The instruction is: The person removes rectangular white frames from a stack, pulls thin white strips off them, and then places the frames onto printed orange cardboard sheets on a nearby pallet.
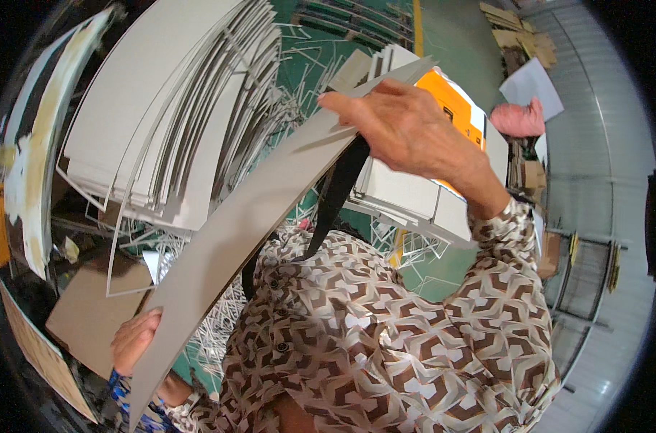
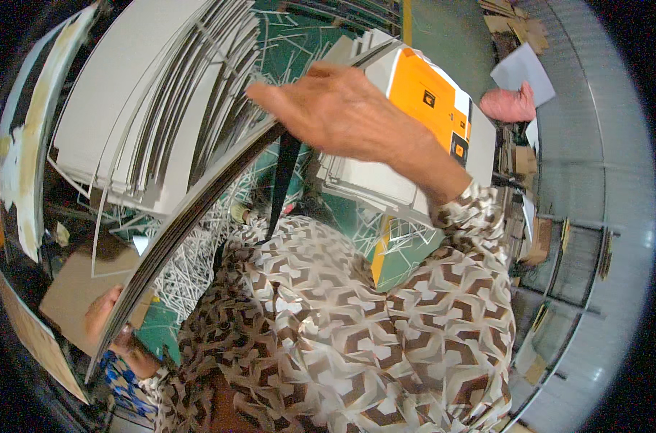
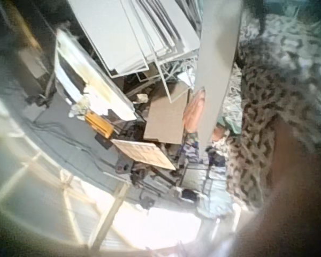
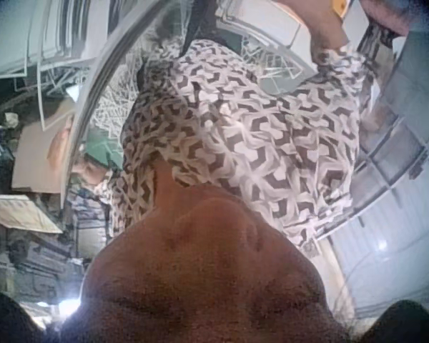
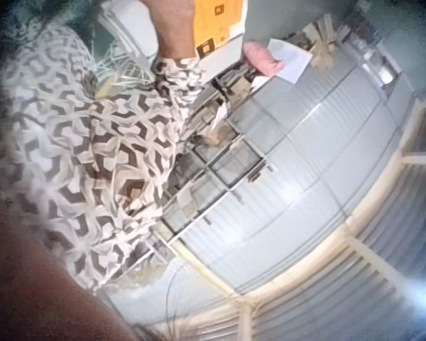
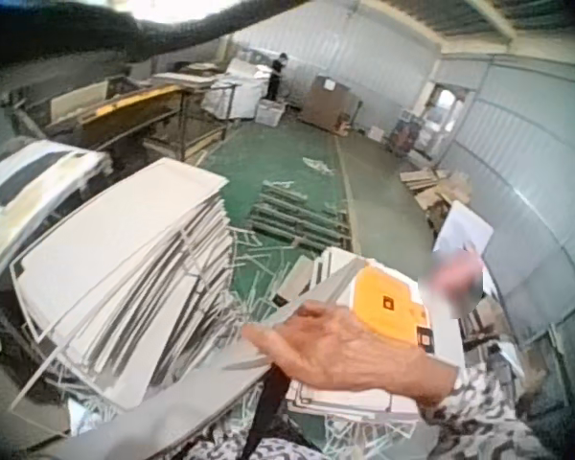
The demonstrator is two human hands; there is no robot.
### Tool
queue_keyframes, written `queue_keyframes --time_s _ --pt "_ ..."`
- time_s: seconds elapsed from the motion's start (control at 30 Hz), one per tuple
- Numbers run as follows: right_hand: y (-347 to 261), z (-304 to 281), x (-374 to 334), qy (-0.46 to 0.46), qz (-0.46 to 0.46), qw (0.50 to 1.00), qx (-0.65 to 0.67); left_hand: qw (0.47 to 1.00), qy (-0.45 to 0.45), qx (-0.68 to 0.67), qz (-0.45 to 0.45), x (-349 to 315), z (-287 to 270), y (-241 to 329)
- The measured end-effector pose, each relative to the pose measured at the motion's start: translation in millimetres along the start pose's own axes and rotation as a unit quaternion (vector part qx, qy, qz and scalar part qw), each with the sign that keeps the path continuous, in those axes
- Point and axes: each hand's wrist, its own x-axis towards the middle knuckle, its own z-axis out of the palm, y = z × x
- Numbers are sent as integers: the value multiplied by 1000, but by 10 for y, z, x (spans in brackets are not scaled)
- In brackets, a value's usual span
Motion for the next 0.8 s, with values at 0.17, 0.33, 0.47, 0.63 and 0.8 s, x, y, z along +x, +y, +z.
queue_keyframes --time_s 0.17,0.33,0.47,0.63,0.8 --pt "467 -315 -905 -85 61 992 -63 967 191 -105 134 764 1168 -161" --pt "816 -210 -2013 -129 146 979 -60 981 169 -88 33 1371 2033 8" --pt "842 -168 -2283 -87 187 978 37 982 167 -90 0 1366 2100 123" --pt "1205 -28 -2923 -22 187 968 167 985 154 12 -78 1005 2079 110" --pt "2034 488 -4022 -27 279 960 -21 953 221 0 -208 1031 2376 227"
